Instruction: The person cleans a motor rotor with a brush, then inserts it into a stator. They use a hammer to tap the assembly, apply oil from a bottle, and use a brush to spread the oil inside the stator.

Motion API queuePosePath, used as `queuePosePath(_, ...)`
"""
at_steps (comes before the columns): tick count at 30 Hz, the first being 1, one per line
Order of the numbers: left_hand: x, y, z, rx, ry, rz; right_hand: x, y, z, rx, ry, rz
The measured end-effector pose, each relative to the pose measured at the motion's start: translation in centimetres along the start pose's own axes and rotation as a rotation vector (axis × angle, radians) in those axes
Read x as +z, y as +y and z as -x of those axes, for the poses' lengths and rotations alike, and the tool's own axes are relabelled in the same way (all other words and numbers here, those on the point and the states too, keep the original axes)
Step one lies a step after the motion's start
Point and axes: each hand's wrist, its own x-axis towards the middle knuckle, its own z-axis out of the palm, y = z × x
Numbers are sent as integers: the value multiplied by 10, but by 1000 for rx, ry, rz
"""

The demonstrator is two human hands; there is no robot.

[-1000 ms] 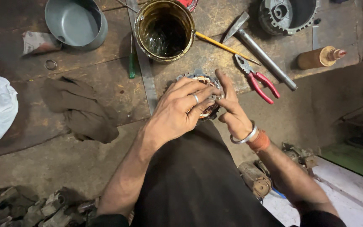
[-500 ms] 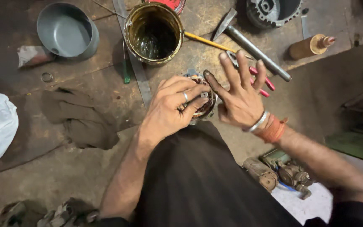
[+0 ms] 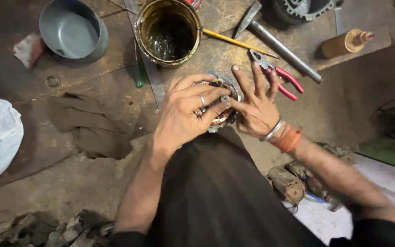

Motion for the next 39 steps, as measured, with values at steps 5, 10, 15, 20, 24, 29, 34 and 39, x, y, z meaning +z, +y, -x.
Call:
queuePosePath(5,1,-5,-2,12,12,36,-28,-4,-1,68,70,219)
queuePosePath(10,0,-8,-6,20,-25,43,-14,-11,-7,173,-26,-918)
queuePosePath(15,0,-6,-5,-3,-10,20,11,-19,-5,283,-62,-645)
queuePosePath(20,1,3,-7,-23,46,-25,-2,0,-1,-30,115,167)
queuePosePath(24,0,10,-9,76,62,-88,-10,3,5,195,174,-55)
queuePosePath(29,-6,8,-13,106,36,-78,9,-17,5,270,71,-1101)
queuePosePath(34,-5,2,-13,125,43,-53,19,-25,3,284,10,-580)
queuePosePath(39,-3,-3,-15,190,51,-72,-11,-14,1,53,129,249)
